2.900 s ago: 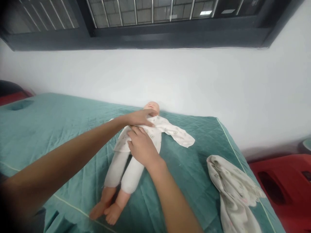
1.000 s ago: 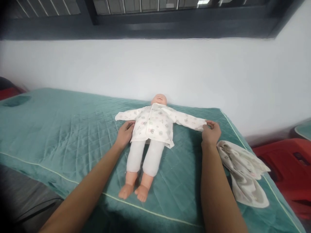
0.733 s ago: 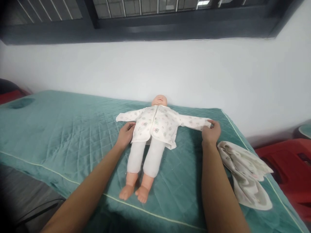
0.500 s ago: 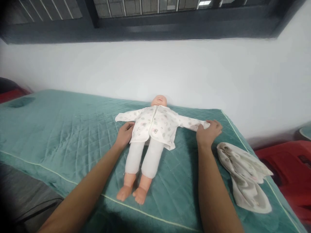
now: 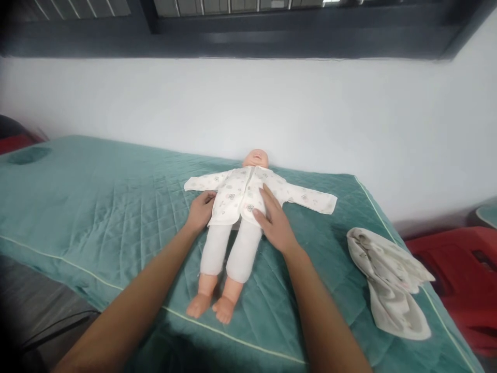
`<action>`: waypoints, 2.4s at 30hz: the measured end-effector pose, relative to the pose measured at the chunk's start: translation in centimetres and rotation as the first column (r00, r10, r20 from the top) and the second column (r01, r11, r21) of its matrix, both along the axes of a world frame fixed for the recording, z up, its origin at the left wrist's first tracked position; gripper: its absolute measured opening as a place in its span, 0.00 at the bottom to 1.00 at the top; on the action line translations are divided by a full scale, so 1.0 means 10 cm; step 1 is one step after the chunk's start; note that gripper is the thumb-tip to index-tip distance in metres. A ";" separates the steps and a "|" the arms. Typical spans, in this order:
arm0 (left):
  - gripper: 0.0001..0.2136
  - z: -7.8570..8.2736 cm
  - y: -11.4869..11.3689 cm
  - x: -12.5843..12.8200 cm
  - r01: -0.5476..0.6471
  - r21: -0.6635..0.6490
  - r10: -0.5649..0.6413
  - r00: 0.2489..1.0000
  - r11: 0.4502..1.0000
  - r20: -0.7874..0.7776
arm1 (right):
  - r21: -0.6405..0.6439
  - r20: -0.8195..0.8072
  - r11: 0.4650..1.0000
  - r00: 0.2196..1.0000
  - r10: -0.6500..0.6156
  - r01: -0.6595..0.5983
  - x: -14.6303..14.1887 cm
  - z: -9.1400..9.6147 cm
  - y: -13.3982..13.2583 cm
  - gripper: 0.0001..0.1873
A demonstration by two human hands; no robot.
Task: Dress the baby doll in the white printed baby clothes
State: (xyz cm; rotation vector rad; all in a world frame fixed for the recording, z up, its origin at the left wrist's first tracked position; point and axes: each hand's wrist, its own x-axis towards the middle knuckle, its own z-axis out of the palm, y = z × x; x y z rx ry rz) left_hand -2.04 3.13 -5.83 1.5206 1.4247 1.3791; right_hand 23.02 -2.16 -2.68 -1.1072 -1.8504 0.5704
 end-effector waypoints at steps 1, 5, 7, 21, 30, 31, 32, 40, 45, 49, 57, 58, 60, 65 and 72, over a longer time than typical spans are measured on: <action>0.07 0.00 0.00 0.00 -0.004 -0.003 0.004 1.000 1.000 0.009 | -0.006 0.006 1.000 1.000 0.010 -0.010 0.00 0.00 -0.04 0.33; 0.06 0.00 0.00 0.00 -0.053 -0.004 0.053 0.996 0.999 0.070 | 0.004 0.032 0.999 0.998 0.050 -0.050 -0.03 0.00 -0.21 0.34; 0.06 0.00 0.00 0.00 -0.051 0.002 0.051 0.995 0.999 0.091 | -0.001 0.013 0.999 0.999 0.044 -0.044 -0.05 0.00 -0.30 0.32; 0.09 0.21 -0.13 -0.07 0.176 -0.009 -0.139 0.803 0.984 0.579 | -0.161 -0.190 0.953 0.939 -0.286 0.257 0.06 -0.18 -0.53 0.28; 0.16 0.30 -0.17 -0.19 0.374 -0.025 -0.242 0.648 0.927 0.722 | -0.203 0.128 0.794 0.819 -0.559 0.573 0.03 -0.13 -0.49 0.16; 0.17 0.29 -0.17 -0.19 0.368 -0.024 -0.240 0.653 0.929 0.718 | -0.199 0.153 0.790 0.814 -0.560 0.581 0.03 -0.12 -0.49 0.14; 0.18 0.29 -0.17 -0.18 0.354 -0.028 -0.232 0.667 0.935 0.708 | -0.192 0.174 0.786 0.808 -0.562 0.588 0.03 -0.11 -0.48 0.14; 0.15 0.12 -0.26 -0.06 0.138 0.008 -0.132 0.921 0.990 0.367 | -0.164 0.388 0.732 0.725 -0.568 0.661 0.00 -0.10 -0.45 0.10; 0.09 0.07 -0.45 -0.08 -0.087 0.030 0.092 0.968 0.996 -0.234 | -0.171 0.490 0.708 0.682 -0.543 0.685 0.00 -0.07 -0.45 0.11; 0.02 0.03 -0.63 -0.12 -0.151 0.088 0.174 0.782 0.985 -0.599 | -0.168 0.495 0.706 0.678 -0.544 0.688 0.01 -0.07 -0.44 0.11; 0.05 0.02 -0.80 -0.15 0.000 0.059 0.041 0.717 0.998 -0.696 | -0.174 0.500 0.700 0.675 -0.543 0.693 0.04 -0.10 -0.41 0.13; 0.04 0.03 -0.80 -0.15 0.026 0.048 0.015 0.706 0.998 -0.708 | -0.178 0.502 0.700 0.676 -0.540 0.691 0.03 -0.10 -0.41 0.13; 0.03 0.05 -0.80 -0.15 0.075 0.031 -0.029 0.689 0.997 -0.724 | -0.180 0.504 0.704 0.679 -0.534 0.687 0.02 -0.09 -0.42 0.13; 0.03 0.07 -0.77 -0.15 0.093 0.043 -0.030 0.668 0.995 -0.744 | -0.182 0.516 0.720 0.688 -0.510 0.670 -0.02 -0.08 -0.42 0.16; 0.10 0.02 -0.73 -0.15 0.104 0.161 0.042 0.705 0.981 -0.708 | -0.239 0.335 0.758 0.785 -0.521 0.606 0.02 -0.08 -0.46 0.16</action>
